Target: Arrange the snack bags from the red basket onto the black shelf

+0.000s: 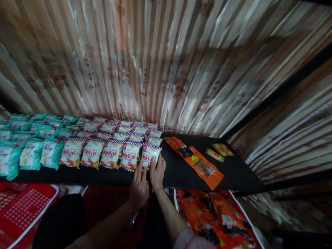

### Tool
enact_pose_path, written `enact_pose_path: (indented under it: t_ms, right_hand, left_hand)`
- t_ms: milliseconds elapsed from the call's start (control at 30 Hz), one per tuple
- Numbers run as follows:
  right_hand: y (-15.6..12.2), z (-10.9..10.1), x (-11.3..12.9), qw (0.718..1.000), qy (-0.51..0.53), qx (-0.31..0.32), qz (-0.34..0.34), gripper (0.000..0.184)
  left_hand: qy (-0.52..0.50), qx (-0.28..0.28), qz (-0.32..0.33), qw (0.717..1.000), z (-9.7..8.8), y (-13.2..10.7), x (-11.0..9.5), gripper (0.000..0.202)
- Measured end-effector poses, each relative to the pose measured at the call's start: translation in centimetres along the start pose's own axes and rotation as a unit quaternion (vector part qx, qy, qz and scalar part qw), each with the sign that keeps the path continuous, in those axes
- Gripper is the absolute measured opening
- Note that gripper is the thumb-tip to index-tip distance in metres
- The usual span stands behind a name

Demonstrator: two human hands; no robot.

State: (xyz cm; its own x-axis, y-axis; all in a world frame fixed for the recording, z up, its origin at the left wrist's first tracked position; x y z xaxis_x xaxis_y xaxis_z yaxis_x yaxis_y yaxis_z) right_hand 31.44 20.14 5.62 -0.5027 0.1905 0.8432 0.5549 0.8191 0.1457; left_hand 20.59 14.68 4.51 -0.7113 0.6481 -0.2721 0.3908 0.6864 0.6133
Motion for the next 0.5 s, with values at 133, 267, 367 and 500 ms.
enact_pose_path:
  t_ms: [133, 267, 367, 500]
  right_hand:
    - [0.02, 0.19, 0.05, 1.000, -0.002, 0.011, -0.024, 0.060]
    - [0.20, 0.64, -0.23, 0.999, -0.004, 0.034, -0.023, 0.060]
    - [0.43, 0.64, -0.30, 0.999, 0.004, 0.042, -0.008, 0.062]
    - [0.67, 0.44, 0.17, 0.998, 0.017, 0.055, -0.003, 0.062]
  left_hand:
    - [0.003, -0.003, 0.006, 1.000, 0.02, 0.01, 0.04, 0.061]
    - [0.000, 0.000, 0.008, 1.000, 0.26, 0.00, 0.19, 0.061]
    - [0.001, -0.005, 0.007, 1.000, 0.28, 0.04, 0.21, 0.059]
    - [-0.003, -0.016, 0.021, 1.000, 0.19, 0.11, 0.00, 0.055]
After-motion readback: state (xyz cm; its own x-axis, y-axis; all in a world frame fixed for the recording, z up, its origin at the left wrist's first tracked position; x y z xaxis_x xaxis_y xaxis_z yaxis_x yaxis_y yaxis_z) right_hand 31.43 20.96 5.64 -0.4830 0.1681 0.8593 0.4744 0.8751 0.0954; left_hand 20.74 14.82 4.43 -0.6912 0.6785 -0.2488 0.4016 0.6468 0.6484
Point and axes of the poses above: each hand's wrist, its own y-axis towards the middle knuckle, its own z-axis out of the palm, x = y × z, the point moved 6 cm from there along y, towards the middle knuckle, and after that the axes turned 12 degrees about z, right-handed, at the moved point
